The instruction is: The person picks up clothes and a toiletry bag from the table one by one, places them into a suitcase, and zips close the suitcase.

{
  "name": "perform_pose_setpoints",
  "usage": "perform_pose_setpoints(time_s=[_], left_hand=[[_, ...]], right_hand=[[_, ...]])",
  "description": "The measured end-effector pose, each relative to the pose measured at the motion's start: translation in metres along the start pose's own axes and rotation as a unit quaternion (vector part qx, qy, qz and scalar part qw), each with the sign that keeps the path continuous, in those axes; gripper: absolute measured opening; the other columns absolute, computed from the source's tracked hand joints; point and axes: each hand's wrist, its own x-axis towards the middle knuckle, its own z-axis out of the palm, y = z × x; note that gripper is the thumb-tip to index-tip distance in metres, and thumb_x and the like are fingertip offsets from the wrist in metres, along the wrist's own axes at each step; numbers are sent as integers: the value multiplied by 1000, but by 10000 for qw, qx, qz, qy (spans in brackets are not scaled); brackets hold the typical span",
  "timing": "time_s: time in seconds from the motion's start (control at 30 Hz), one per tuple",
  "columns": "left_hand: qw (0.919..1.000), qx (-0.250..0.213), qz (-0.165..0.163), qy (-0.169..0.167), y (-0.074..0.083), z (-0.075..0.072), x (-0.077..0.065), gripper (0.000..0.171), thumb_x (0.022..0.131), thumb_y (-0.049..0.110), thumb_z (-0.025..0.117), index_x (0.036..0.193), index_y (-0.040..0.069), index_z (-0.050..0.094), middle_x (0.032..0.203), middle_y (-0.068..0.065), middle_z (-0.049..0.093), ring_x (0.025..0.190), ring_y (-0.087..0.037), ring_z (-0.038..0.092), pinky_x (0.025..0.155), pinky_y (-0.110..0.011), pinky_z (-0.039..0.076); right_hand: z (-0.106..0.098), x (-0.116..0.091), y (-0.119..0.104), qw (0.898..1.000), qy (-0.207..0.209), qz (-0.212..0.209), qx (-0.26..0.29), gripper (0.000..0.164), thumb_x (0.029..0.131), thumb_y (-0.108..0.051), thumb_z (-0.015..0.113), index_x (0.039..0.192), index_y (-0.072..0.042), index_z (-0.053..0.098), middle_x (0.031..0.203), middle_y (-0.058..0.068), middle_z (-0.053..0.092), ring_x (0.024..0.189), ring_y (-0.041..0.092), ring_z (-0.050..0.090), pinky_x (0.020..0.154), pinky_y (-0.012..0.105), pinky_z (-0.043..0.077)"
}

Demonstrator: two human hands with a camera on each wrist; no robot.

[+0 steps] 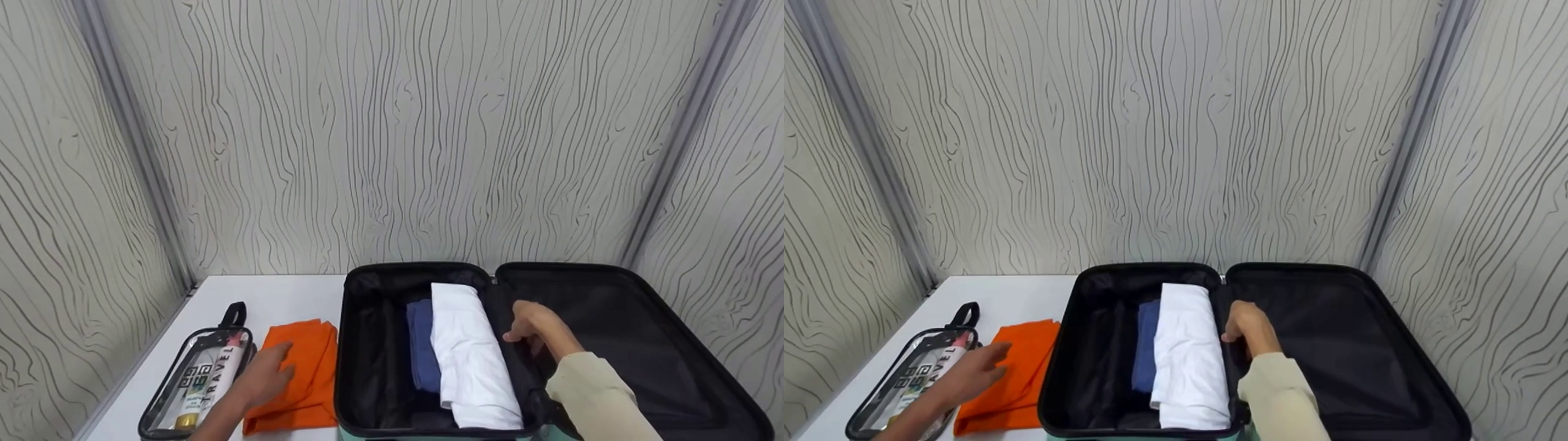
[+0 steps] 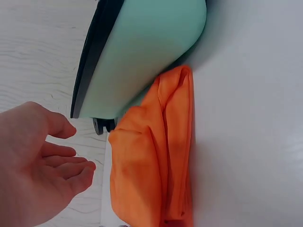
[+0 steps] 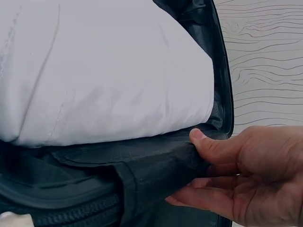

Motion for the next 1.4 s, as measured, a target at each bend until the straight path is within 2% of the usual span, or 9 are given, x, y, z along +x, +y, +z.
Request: perform_pose_setpoints(time_s=[0.3, 0.4, 0.53, 0.63, 0.77, 0.9, 1.03, 1.2, 1.4], left_hand=[[9983, 339, -418, 218, -22, -3, 3, 47, 82, 2, 57, 123, -18, 45, 116, -33, 56, 108, -40, 55, 94, -54, 42], [9958, 635, -605, 254, -27, 0, 2, 39, 79, 2, 58, 112, -17, 51, 100, -28, 61, 91, -33, 59, 84, -48, 48], [9899, 1034, -965, 133, -29, 4, 1, 21, 78, 5, 59, 92, -10, 56, 78, -15, 58, 71, -24, 52, 68, -41, 47], [9859, 1268, -1087, 136, -30, 6, 1, 15, 79, 7, 57, 83, -7, 58, 74, -13, 56, 67, -24, 51, 66, -40, 47], [9793, 1611, -1190, 301, -29, 11, 4, 17, 82, 10, 53, 75, -4, 60, 69, -12, 56, 63, -24, 52, 62, -40, 47], [9697, 1834, -1569, 388, -27, 16, 12, 25, 87, 17, 55, 76, -5, 62, 70, -14, 57, 62, -25, 54, 59, -40, 48], [9657, 1746, -1870, 445, -27, 22, 20, 33, 85, 28, 64, 84, -5, 65, 79, -18, 60, 66, -27, 56, 61, -44, 50], [9677, 1378, -2069, 422, -32, 26, 26, 39, 77, 33, 71, 88, -4, 64, 78, -15, 59, 67, -27, 54, 60, -41, 48], [9727, 471, -2241, 378, -41, 26, 26, 54, 74, 33, 72, 100, -12, 56, 81, -16, 54, 73, -28, 50, 71, -41, 45]], right_hand=[[0, -1, 0, 10000, 26, 4, 62, 41, 82, -8, 69, 108, 15, 48, 76, 22, 59, 56, 26, 65, 55, 37, 56], [0, -1, -1, 9999, 21, -25, 106, 46, 83, -8, 69, 113, 17, 45, 79, 22, 60, 58, 26, 65, 55, 37, 56], [0, -2, -1, 9999, 53, -72, 88, 46, 83, -9, 69, 112, 16, 45, 79, 22, 60, 58, 26, 65, 55, 37, 56], [0, -2, -1, 9999, 61, -98, 75, 41, 83, -9, 69, 109, 15, 47, 80, 21, 59, 58, 25, 65, 55, 37, 56], [1, -1, -1, 9999, 47, -84, 58, 35, 83, -7, 69, 105, 13, 51, 78, 19, 58, 57, 24, 65, 55, 36, 56], [1, -1, 1, 9999, 43, -90, 78, 38, 82, -7, 69, 106, 15, 50, 78, 19, 58, 57, 24, 65, 55, 36, 56], [3, -1, 2, 9999, 74, -97, 91, 38, 82, -8, 70, 105, 14, 50, 78, 19, 57, 56, 25, 65, 55, 35, 56], [6, -2, 4, 9997, 124, -128, 155, 38, 81, -8, 71, 104, 14, 50, 81, 22, 58, 56, 26, 65, 54, 37, 55], [7, -4, 5, 9995, 163, -117, 263, 35, 81, -6, 70, 102, 12, 49, 80, 20, 56, 56, 26, 65, 53, 37, 55]])
